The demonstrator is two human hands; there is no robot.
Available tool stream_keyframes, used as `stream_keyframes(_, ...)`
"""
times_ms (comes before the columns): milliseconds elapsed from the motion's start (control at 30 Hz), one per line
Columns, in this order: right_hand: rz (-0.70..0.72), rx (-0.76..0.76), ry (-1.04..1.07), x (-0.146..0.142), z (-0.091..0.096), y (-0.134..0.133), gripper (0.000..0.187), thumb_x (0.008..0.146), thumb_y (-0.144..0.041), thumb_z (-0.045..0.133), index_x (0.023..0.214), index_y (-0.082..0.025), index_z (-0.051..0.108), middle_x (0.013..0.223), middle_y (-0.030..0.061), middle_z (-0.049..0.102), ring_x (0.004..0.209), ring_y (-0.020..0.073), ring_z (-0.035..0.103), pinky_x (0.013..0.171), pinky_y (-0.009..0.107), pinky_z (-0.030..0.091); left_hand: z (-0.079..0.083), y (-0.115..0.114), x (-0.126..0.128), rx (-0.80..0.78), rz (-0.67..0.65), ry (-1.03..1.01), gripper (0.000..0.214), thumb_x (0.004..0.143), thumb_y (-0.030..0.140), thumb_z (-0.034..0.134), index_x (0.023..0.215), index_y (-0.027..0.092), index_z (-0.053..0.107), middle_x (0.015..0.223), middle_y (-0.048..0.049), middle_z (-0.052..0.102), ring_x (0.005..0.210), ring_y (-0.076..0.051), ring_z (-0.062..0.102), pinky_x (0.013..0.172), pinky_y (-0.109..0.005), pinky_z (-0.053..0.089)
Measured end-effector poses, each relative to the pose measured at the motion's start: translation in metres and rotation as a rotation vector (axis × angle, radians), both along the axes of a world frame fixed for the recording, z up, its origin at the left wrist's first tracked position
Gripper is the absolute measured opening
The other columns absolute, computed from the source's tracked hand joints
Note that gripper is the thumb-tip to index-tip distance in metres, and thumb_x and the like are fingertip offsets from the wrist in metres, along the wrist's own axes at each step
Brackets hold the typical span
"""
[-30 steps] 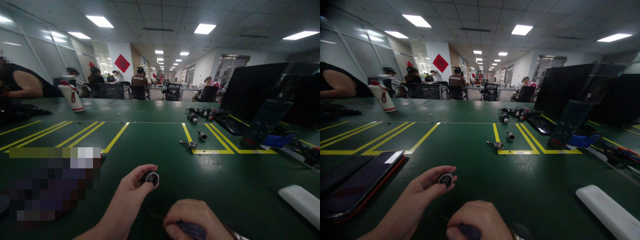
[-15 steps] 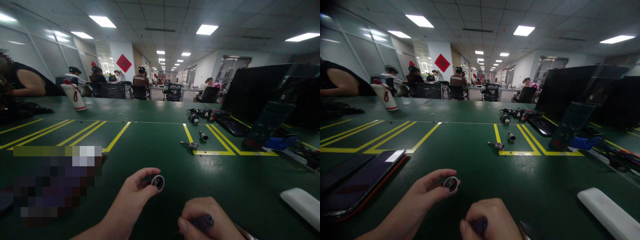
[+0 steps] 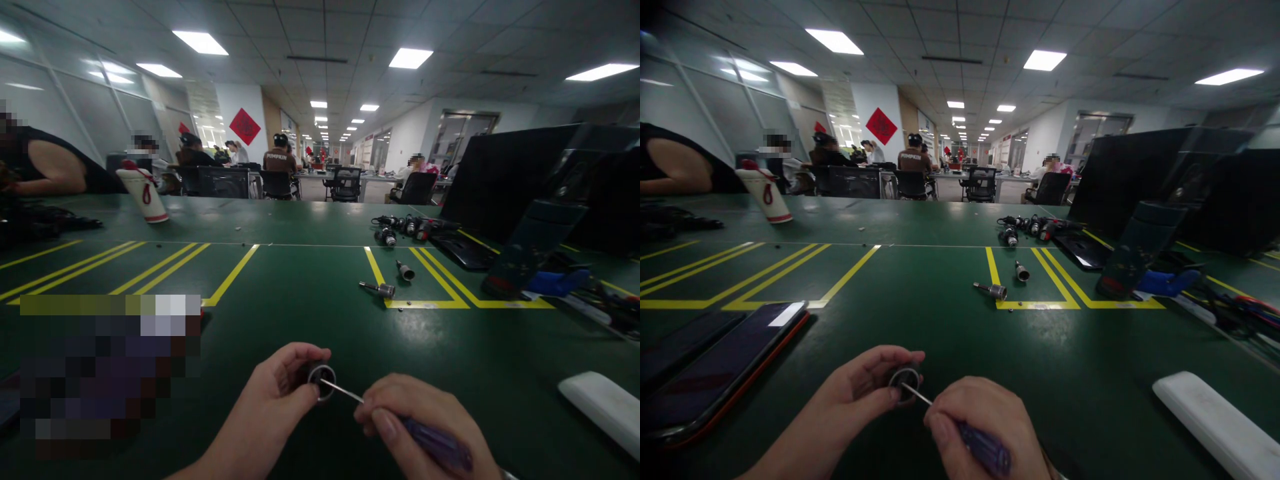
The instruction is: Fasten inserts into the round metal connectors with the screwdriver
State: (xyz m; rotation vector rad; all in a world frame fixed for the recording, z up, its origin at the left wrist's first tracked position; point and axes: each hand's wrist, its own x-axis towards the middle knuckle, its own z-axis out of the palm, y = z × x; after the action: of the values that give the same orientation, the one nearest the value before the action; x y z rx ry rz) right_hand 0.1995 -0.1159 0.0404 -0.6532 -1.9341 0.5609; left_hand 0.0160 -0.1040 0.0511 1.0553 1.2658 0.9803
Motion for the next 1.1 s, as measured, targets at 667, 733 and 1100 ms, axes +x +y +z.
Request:
stream_keyframes(667,-0.099,0.358,-0.193,-0.009,-0.007,-0.004,0.015,0.083,-0.007,0.048,0.086,-0.014,0.062,0.065,0.0049,0.070,0.055,0.0120,0.064,0.051,0.018,0.053,-0.005,-0.002,0.000,0.045,0.001,0.081,0.023,0.066,0.021,0.064,0.088,0.018,0.072,0.085,-0.0049,0.074,0.079,-0.021,0.067,0.069,-0.029,0.053)
stream_keyframes(733,-0.109,0.364,-0.181,-0.009,-0.006,-0.003,0.015,0.083,-0.008,0.048,0.086,-0.014,0.062,0.065,0.0051,0.070,0.054,0.0122,0.064,0.050,0.018,0.053,-0.006,-0.002,-0.001,0.055,-0.012,0.073,0.023,0.067,0.021,0.064,0.088,0.018,0.073,0.084,-0.0046,0.075,0.079,-0.021,0.067,0.071,-0.030,0.053)
stream_keyframes(1100,-0.070,0.339,-0.196,-0.007,-0.006,-0.003,0.014,0.082,-0.007,0.050,0.083,-0.012,0.063,0.065,0.0058,0.070,0.056,0.0132,0.065,0.052,0.019,0.054,-0.010,-0.001,-0.001,0.076,-0.016,0.074,0.024,0.067,0.018,0.064,0.089,0.018,0.073,0.083,-0.0054,0.075,0.073,-0.020,0.067,0.069,-0.032,0.054)
